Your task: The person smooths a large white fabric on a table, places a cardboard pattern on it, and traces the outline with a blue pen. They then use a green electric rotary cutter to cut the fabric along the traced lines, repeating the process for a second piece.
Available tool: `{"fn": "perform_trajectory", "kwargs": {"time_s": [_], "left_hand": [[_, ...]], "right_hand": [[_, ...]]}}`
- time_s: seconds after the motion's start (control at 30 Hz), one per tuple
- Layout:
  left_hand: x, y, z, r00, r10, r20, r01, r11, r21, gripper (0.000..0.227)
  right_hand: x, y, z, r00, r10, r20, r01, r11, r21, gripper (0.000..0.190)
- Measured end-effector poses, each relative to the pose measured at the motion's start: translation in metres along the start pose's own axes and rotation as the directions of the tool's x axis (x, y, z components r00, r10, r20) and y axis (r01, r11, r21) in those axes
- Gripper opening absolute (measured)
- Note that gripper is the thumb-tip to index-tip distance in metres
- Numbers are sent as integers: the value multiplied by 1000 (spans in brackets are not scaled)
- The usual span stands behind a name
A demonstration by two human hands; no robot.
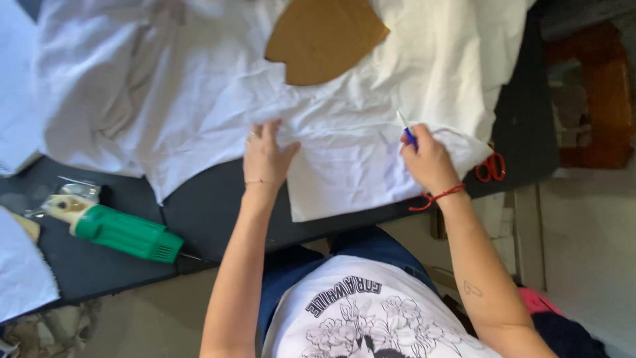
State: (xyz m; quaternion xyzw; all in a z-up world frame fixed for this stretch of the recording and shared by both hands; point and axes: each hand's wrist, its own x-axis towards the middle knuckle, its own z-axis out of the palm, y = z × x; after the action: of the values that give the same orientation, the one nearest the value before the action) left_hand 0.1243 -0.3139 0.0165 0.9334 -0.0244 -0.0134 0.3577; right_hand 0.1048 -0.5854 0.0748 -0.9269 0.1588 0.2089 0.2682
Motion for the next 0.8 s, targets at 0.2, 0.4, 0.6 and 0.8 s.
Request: {"fn": "perform_trajectory", "kwargs": {"time_s": [0.2, 0.4, 0.6, 0.8], "left_hand": [[3, 16, 2, 937, -314, 155, 302, 948, 100, 28], [-19, 36, -22, 949, -280, 143, 297, 947, -118, 23], [-25, 82, -68, 997, -67, 31, 72, 792, -606, 11], [-3, 98, -123, 955, 30, -294, -200, 797, -570, 12]], "right_hand": [[6, 115, -81, 935, -191, -300, 100, 951, -294, 18], [-15, 123, -66, 925, -177, -337, 135, 980, -145, 39], [-10, 117, -20, 754, -133, -643, 8, 981, -193, 38], [28, 130, -43, 599, -171, -782, -22, 973, -230, 14]]}}
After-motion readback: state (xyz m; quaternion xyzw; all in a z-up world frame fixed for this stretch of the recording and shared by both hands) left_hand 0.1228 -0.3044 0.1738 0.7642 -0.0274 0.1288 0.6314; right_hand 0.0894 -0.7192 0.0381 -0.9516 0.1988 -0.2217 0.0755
